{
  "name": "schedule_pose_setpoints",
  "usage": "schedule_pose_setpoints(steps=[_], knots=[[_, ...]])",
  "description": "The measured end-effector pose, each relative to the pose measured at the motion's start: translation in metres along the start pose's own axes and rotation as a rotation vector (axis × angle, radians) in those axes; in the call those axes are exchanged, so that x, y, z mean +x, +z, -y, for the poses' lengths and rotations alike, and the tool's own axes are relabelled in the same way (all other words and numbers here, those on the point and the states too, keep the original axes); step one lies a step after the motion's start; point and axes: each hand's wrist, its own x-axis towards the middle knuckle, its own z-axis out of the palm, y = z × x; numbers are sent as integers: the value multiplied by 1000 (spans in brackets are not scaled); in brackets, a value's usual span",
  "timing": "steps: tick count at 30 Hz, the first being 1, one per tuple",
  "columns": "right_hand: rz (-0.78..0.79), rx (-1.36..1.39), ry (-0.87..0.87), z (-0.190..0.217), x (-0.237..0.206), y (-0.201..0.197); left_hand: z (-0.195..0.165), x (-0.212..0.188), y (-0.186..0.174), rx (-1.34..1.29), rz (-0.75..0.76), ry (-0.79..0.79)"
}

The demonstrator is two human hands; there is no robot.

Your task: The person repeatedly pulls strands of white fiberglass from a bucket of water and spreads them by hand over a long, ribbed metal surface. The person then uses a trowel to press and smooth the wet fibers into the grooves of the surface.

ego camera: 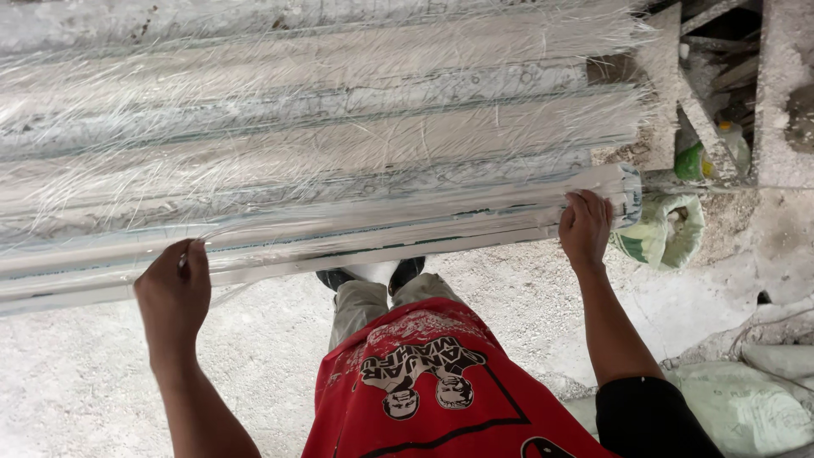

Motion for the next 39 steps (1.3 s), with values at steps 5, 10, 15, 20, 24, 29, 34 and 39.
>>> schedule_pose_setpoints(steps=[5,10,15,20,24,29,34,39], knots=[[12,-74,-20,-2,2,6,59,25,41,35,11,65],[51,-34,-35,-6,0,10,93,34,70,129,55,-21],[-14,-109,-65,5,9,14,94,28,78,116,47,-92],[-57,266,-139,102,29,52,88,21,79,115,12,-129],[233,423,-133,227,27,92,84,15,72,91,-37,-111],[338,387,-150,280,33,98,93,11,46,102,-42,36],[374,389,-78,280,40,94,119,20,3,254,122,227],[348,368,-75,282,38,103,169,44,-65,478,250,344]])
